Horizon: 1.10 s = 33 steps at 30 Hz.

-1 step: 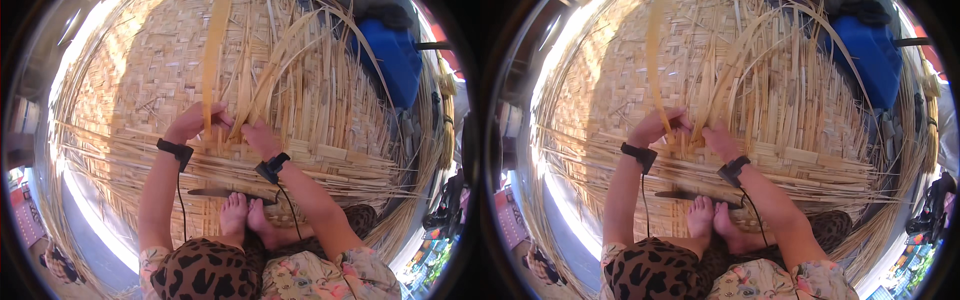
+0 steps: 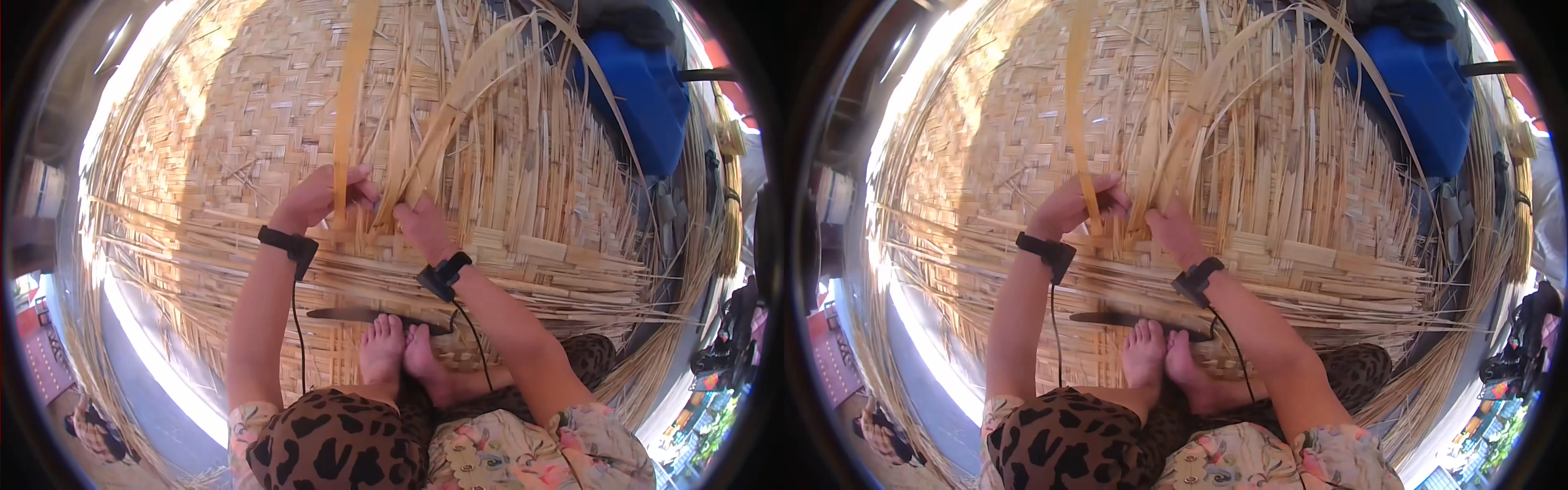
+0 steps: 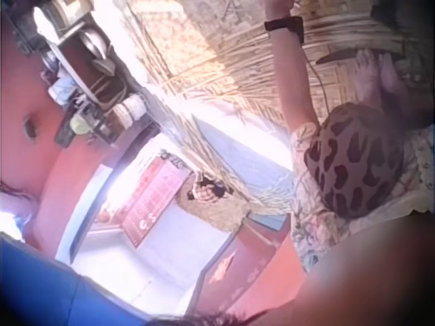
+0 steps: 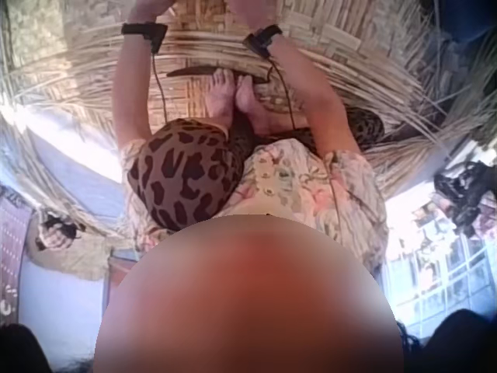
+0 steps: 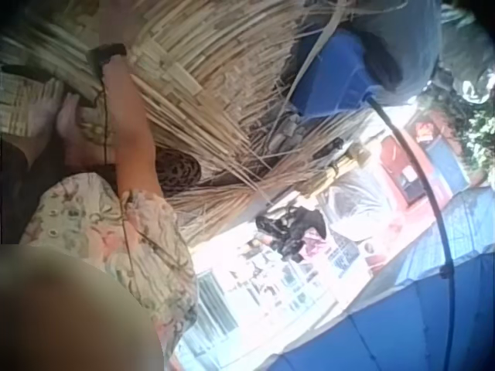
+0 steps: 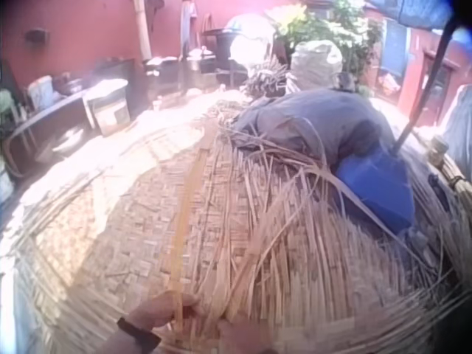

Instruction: The person weaves thin bamboo strips into a large circular mat on the floor by hand, using a knife to strip and trim the material as needed.

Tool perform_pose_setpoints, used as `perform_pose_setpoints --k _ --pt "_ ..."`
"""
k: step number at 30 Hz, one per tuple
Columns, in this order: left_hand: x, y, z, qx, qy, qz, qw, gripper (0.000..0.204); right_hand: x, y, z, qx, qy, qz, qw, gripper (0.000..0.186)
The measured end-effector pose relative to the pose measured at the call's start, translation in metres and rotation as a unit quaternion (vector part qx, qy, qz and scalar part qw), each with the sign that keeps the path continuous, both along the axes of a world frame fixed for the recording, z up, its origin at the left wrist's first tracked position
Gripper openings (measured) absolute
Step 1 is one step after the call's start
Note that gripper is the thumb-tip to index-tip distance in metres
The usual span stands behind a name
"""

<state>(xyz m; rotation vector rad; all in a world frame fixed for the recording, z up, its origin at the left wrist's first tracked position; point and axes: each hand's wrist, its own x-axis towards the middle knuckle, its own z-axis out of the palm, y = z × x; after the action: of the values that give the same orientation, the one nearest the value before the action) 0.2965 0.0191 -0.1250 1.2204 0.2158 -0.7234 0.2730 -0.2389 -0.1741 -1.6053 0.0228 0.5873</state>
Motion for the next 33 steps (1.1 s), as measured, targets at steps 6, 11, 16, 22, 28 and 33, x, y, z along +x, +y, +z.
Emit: perform_pose_setpoints --k 6,11,16,22,28,33 --pt "-0.005 -0.016 -0.003 -0.019 0.0 0.086 0.996 0.049 -0.011 0.012 0.0 0.167 -0.04 -0.069 0.983 0.041" --pt "0.007 -0.032 -0.008 -0.022 -0.02 0.106 0.994 0.045 0.047 0.017 0.018 0.103 0.131 0.247 0.954 0.046" --pt "-0.009 -0.035 -0.004 -0.058 -0.041 0.26 0.963 0.042 0.056 0.024 0.012 0.102 0.058 0.328 0.937 0.059" --pt "-0.094 0.025 0.005 -0.203 -0.14 0.535 0.808 0.041 0.057 0.008 0.004 0.153 0.191 0.245 0.938 0.06" --pt "-0.147 0.073 -0.008 0.156 -0.088 0.523 0.834 0.045 0.008 0.0 0.049 -0.116 -0.212 0.006 0.97 0.045" --pt "-0.129 0.077 -0.006 0.159 -0.048 0.501 0.849 0.045 -0.068 -0.009 0.062 -0.476 -0.319 0.324 0.753 0.061"
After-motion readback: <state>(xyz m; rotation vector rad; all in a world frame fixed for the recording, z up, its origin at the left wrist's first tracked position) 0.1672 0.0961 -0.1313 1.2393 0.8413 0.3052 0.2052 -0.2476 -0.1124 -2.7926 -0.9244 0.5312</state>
